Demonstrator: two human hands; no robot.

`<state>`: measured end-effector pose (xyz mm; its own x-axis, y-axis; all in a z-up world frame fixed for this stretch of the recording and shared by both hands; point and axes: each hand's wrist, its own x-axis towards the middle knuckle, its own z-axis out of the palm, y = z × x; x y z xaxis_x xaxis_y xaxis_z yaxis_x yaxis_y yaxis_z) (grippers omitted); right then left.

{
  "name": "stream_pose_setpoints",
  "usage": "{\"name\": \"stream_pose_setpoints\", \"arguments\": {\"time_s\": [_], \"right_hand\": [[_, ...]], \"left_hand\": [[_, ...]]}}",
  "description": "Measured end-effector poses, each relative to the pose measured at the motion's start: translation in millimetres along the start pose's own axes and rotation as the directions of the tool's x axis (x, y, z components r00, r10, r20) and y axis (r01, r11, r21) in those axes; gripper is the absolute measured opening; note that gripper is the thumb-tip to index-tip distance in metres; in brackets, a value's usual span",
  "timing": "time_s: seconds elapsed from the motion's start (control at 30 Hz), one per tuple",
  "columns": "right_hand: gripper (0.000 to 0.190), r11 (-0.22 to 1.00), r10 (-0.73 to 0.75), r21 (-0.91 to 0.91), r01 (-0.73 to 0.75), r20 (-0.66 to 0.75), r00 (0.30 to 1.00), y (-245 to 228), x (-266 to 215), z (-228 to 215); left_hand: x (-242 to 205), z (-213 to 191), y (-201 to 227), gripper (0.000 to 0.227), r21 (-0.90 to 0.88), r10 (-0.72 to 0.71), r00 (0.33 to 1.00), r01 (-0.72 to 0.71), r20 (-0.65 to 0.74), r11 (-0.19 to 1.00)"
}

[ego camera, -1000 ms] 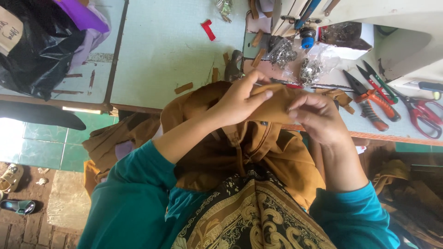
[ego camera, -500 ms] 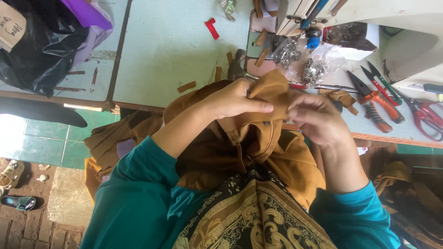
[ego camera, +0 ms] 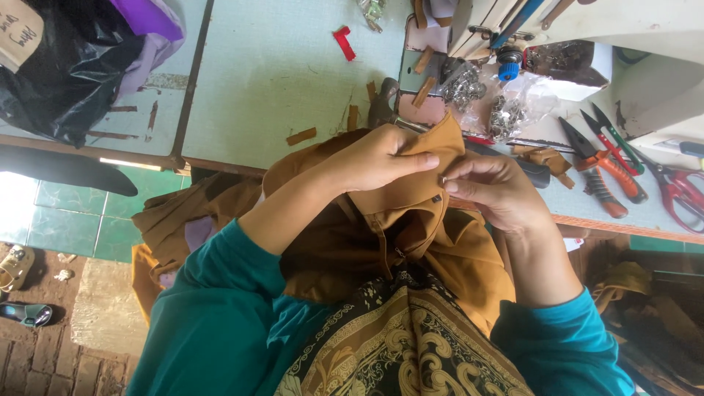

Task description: Tailoring a garment by folding fabric edges, trimming with scissors, and flattening seams with a hammer

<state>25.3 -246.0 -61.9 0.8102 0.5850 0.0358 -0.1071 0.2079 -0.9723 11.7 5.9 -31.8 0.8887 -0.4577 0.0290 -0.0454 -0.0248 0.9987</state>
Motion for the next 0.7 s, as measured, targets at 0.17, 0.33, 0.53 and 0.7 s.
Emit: {"name": "stream_pose_setpoints", "arguments": {"time_s": [0.17, 0.33, 0.53, 0.7], "right_hand": [[0.009, 0.999, 0.035, 0.001, -0.035, 0.014, 0.999, -1, 2, -5], [0.009, 0.998, 0.045, -0.036, -0.044, 0.032, 0.998, -5, 4, -4], [0.006, 0.984, 0.066, -0.170, -0.054, 0.066, 0.996, -33, 8, 20], [0.006, 0.984, 0.082, -0.162, -0.071, 0.061, 0.995, -20, 8, 4]], "left_hand": [[-4, 3, 20, 0.016, -0.027, 0.053, 0.998, -0.053, 0.033, 0.998], [-11, 3, 16, 0.021, 0.025, -0.013, 1.000, 0.012, 0.028, 1.000], [-15, 7, 40, 0.044, 0.113, 0.015, 0.999, -0.019, 0.037, 0.993], [-14, 8, 60, 0.047, 0.144, 0.028, 0.997, -0.039, 0.078, 0.989]]}}
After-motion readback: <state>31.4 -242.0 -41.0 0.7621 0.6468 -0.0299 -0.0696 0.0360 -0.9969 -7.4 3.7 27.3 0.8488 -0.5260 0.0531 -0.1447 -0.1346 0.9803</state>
